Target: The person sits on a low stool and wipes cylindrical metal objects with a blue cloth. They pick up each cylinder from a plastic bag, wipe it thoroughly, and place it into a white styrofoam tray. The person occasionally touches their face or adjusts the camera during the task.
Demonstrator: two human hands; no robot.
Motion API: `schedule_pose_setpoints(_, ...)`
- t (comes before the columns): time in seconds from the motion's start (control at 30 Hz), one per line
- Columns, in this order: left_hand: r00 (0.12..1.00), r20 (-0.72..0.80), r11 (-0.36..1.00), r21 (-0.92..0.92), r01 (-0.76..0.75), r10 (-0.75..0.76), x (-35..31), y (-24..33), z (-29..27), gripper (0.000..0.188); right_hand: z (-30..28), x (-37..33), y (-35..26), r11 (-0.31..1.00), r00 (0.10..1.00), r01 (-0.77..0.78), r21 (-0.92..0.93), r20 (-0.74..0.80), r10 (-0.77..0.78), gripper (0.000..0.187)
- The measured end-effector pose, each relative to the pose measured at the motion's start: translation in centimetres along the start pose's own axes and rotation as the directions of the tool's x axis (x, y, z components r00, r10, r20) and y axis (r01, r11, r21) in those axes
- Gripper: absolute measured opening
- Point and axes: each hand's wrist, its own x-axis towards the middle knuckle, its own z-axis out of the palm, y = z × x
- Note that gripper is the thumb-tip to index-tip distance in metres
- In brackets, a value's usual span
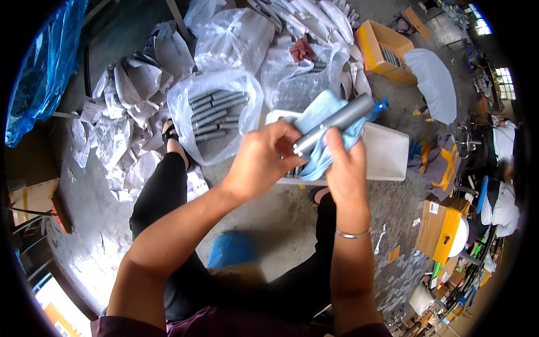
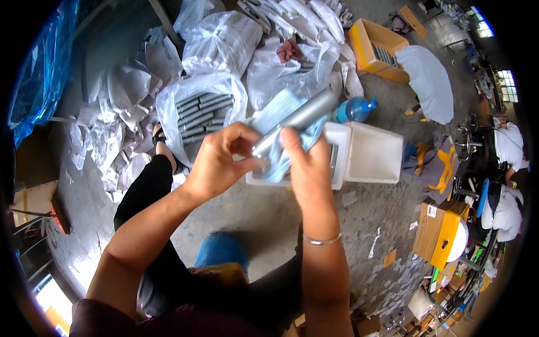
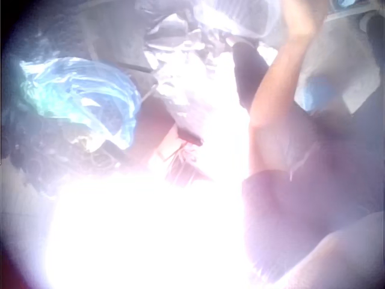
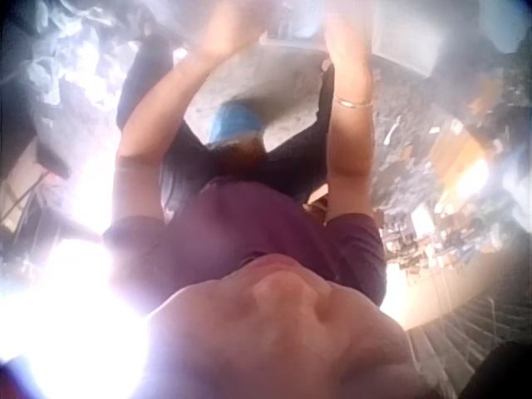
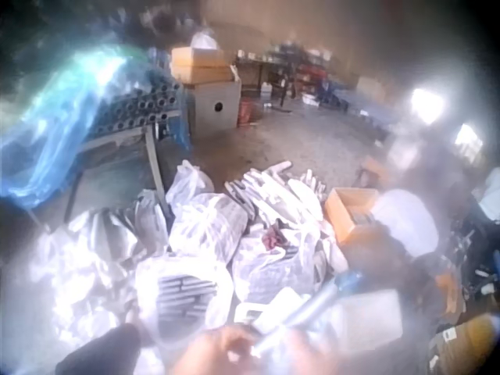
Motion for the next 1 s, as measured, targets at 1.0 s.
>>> schedule_pose_setpoints(1.0,0.993,0.072,0.988,-0.121,0.097,-0.089,0.4,0.3,-5.0,0.019,-12.4,4.5,19.3,0.14,0.954,-0.008,-0.99,0.034,0.298,0.079)
